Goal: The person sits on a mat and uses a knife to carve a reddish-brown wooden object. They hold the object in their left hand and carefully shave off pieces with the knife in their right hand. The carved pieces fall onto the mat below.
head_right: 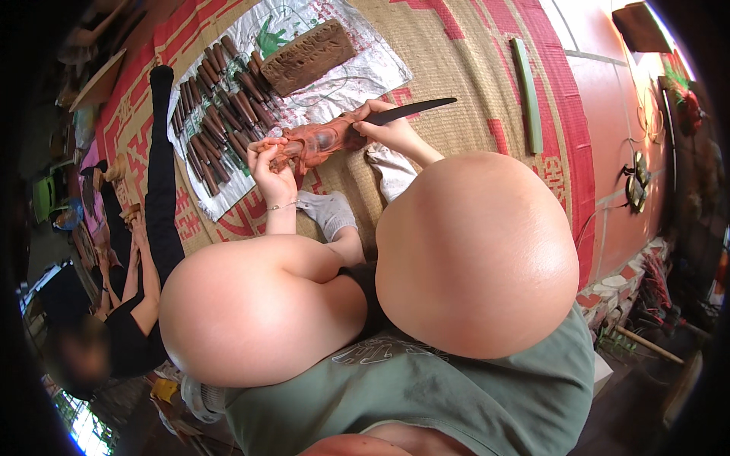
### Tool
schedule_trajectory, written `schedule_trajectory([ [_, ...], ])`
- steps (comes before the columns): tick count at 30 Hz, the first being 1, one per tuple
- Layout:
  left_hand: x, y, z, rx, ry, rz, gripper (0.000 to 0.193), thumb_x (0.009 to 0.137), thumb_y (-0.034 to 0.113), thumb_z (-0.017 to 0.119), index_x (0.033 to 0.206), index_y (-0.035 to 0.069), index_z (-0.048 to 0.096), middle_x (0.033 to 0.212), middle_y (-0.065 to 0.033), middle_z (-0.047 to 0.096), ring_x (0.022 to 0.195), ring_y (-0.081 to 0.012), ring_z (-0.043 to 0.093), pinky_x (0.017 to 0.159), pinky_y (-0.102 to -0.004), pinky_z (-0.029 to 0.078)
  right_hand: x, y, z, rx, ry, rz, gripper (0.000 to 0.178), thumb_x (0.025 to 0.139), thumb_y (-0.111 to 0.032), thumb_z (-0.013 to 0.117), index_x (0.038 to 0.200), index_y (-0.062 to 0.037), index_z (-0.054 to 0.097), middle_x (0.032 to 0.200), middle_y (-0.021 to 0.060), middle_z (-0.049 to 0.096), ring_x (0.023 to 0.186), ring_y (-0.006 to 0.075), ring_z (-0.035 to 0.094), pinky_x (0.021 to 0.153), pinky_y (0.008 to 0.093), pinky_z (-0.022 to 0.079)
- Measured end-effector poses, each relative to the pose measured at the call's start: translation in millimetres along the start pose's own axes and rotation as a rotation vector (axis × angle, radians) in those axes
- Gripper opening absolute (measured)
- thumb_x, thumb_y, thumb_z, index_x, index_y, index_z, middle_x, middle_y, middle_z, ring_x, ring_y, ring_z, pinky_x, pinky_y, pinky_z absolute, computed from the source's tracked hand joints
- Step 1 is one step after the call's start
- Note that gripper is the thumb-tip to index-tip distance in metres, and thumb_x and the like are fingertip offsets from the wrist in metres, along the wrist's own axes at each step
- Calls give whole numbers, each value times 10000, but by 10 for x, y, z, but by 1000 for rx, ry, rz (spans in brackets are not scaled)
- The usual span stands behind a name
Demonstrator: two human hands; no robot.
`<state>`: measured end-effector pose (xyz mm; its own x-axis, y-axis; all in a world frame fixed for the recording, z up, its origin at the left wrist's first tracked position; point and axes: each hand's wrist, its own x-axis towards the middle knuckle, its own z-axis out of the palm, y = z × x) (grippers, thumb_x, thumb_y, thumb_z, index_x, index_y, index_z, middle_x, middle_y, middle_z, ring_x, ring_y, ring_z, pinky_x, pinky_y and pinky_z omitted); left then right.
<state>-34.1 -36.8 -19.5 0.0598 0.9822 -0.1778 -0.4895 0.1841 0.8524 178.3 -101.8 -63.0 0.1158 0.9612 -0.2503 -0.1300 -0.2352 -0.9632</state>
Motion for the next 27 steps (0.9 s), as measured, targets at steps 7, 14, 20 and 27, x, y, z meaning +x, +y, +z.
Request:
schedule_trajectory([
  [7,-6,4,55,44,-30,7,111,719,-13,460,826,11,478,793,-119,554,797,-213,550,804,-327,430,3,137,-203,-42,97,-68,65,768,-68,596,763,-44,536,695,-4,555,607,43,522,516,198,425],
  [14,-37,59,172,87,-33,9,114,721,-9,455,831,15,469,789,-103,543,797,-195,545,788,-321,429,40,3,-70,87,21,44,91,778,-77,607,757,-41,525,636,0,551,544,50,513,487,190,409],
  [20,-76,60,179,78,-52,10,117,714,-4,448,826,20,467,787,-98,541,797,-183,530,794,-313,411,65,58,-291,28,70,5,94,785,-76,603,754,-48,519,619,2,546,520,49,505,469,185,396],
  [27,-61,39,179,99,-48,-9,113,705,-17,441,808,22,467,780,-93,542,794,-181,532,778,-302,411,40,-14,-240,-57,10,59,60,778,-51,594,787,-31,538,636,12,564,550,64,546,482,195,421],
])
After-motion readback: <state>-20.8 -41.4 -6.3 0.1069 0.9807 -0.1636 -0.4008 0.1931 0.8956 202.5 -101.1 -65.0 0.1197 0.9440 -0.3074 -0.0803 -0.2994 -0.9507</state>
